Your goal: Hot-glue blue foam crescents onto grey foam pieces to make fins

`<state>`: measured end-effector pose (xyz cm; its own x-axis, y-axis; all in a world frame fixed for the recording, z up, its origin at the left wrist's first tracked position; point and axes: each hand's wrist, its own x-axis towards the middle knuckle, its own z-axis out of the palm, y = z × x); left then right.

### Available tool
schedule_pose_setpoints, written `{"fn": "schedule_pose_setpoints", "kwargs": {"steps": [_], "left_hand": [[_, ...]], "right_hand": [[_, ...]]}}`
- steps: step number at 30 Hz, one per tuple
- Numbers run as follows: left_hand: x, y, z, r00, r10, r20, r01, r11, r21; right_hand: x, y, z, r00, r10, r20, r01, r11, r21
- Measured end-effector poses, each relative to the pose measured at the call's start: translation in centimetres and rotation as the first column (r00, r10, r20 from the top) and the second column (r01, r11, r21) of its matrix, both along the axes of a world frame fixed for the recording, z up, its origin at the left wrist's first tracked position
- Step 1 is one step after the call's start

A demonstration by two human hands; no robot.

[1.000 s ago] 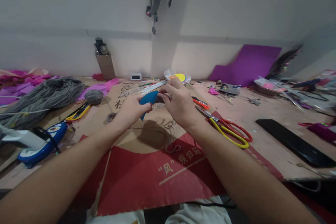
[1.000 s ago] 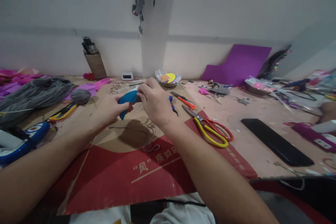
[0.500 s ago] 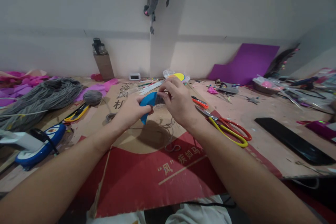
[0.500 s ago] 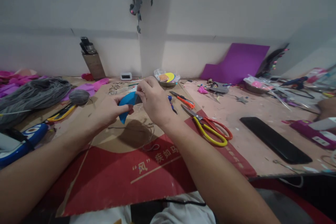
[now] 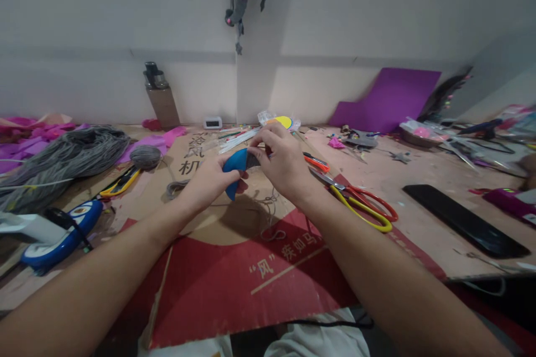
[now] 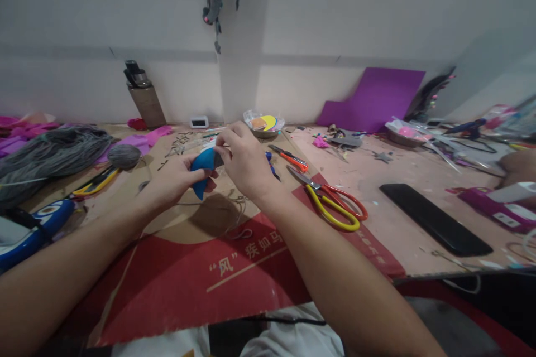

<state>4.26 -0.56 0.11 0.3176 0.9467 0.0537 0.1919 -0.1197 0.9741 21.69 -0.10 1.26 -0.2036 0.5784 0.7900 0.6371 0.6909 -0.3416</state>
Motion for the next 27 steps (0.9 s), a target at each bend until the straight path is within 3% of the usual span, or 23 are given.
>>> {"fn": "schedule_pose_setpoints", "kwargs": {"steps": [10,27], "left_hand": [[0.18,-0.29,0.37,0.989,0.027,-0.145,-0.010,0.994,0.113],[-0.13,-0.15,0.41,0.983,0.103,-0.151,-0.083,0.988,0.132]], "right_hand": [[0.03,0.00,0.08,1.000,0.012,0.000,-0.012,1.000,-0.006],[0.77,0.35,0.94,0.999,0.044,0.032,-0.043,0.998,-0.044]]}}
